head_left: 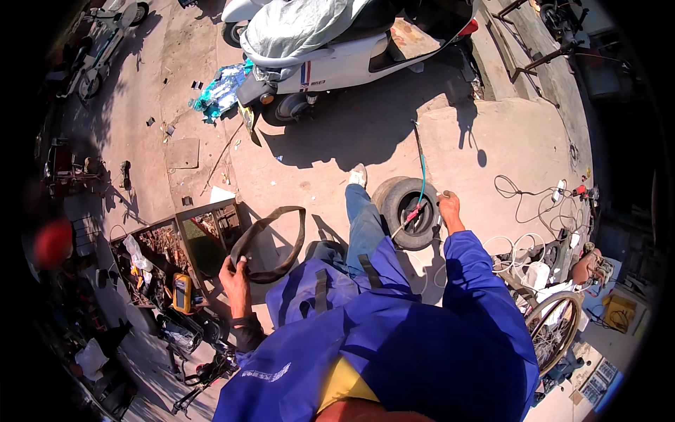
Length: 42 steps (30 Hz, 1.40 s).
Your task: The person handles a bicycle inner tube, submerges it in a bucket of water to locate a leak, and then uses a metal tool to apply a patch or sealant to the tube. The person works outdoors in a cluttered area with various vehicles and tools.
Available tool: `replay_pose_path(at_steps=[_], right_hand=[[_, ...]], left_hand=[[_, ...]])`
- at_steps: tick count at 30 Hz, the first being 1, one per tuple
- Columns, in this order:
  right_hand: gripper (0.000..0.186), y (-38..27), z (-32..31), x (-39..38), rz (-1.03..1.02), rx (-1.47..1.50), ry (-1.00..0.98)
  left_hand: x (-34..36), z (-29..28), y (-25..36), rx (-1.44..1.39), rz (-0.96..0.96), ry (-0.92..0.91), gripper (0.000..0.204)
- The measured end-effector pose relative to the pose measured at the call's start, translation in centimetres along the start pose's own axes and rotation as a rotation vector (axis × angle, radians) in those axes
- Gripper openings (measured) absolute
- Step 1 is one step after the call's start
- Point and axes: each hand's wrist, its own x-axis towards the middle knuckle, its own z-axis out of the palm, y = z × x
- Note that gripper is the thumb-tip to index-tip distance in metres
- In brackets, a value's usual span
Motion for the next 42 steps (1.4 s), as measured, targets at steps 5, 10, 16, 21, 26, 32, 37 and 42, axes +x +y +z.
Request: replay_pose_path(at_steps=[5,10,16,21,26,32,37,42], right_hand=[[0.063,-1.7,6.4,7.3,0.046,-0.046,-0.099],[0.071,-5.2,12.8,19.4,0.041,-0.189,-0.295],[0.103,-4.8,20.5,31.7,0.186,-0.292,-0.291],[0.111,-0.1,23.4,35.9,0.144,-0.429,-0.363],[0.056,2.2,23.0,34.0,0.155,-0.075,-0.426],[0.033,-4.4,13.1,16.2,-0.022,0.52,-0.183],[0.026,-14.8,2.3,2.8,-0.174,0.555,-0.19],[0.05,-24.1,-4.9,-8.7,-0.156,0.863,-0.388]], left_hand=[[2.4,5.5,5.6,0.059,-0.141,-0.142,0.024],[3.7,11.3,9.0,0.183,-0.266,-0.156,0.035],[6.4,16.5,11.5,0.221,-0.379,-0.175,0.024],[8.1,19.5,12.3,0.213,-0.47,-0.221,0.027],[8.3,20.7,12.1,0.176,-0.479,-0.255,0.028],[7.9,20.2,14.2,0.041,-0.425,-0.351,0.027],[6.0,18.1,15.1,-0.059,-0.32,-0.415,0.022],[3.8,13.9,14.2,-0.235,-0.179,-0.496,0.031]])
